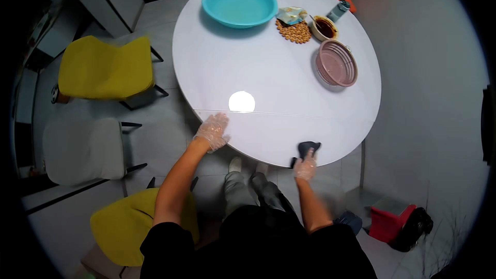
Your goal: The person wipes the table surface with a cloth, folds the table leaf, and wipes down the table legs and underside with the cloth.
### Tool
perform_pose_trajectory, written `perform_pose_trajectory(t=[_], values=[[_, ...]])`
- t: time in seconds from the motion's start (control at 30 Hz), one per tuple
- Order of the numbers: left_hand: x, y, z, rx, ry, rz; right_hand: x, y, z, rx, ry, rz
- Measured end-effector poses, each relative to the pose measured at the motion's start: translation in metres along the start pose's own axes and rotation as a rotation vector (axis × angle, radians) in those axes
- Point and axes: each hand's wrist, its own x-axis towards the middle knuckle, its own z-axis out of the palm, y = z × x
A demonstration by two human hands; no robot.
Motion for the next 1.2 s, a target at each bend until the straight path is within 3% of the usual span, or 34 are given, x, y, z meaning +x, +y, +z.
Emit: perform_pose_trajectory(t=[0.2,0.57,0.8,0.9,0.93,0.97,1.0,1.1,1.2], values=[[0.081,0.113,-0.001,-0.044,-0.093,0.191,-0.05,-0.046,-0.001,0.17,0.083,-0.412],[0.231,0.317,0.017,0.17,-0.189,0.364,-0.016,-0.008,-0.022,0.519,-0.197,-0.639],[0.313,0.441,0.011,0.322,-0.252,0.386,0.048,0.063,-0.013,0.425,-0.364,-0.816],[0.344,0.485,0.017,0.356,-0.264,0.38,0.104,0.136,-0.037,0.288,-0.339,-0.923],[0.355,0.496,0.021,0.349,-0.259,0.369,0.123,0.17,-0.016,0.337,-0.169,-0.953],[0.363,0.508,0.02,0.352,-0.273,0.369,0.155,0.192,-0.066,0.308,-0.293,-0.882],[0.369,0.519,0.016,0.355,-0.285,0.369,0.176,0.227,-0.047,0.394,-0.082,-0.867],[0.387,0.549,-0.012,0.22,-0.413,0.278,0.254,0.301,-0.063,0.435,0.204,-0.745],[0.384,0.558,-0.046,-0.048,-0.492,0.148,0.33,0.344,-0.08,0.352,0.206,-0.51]])
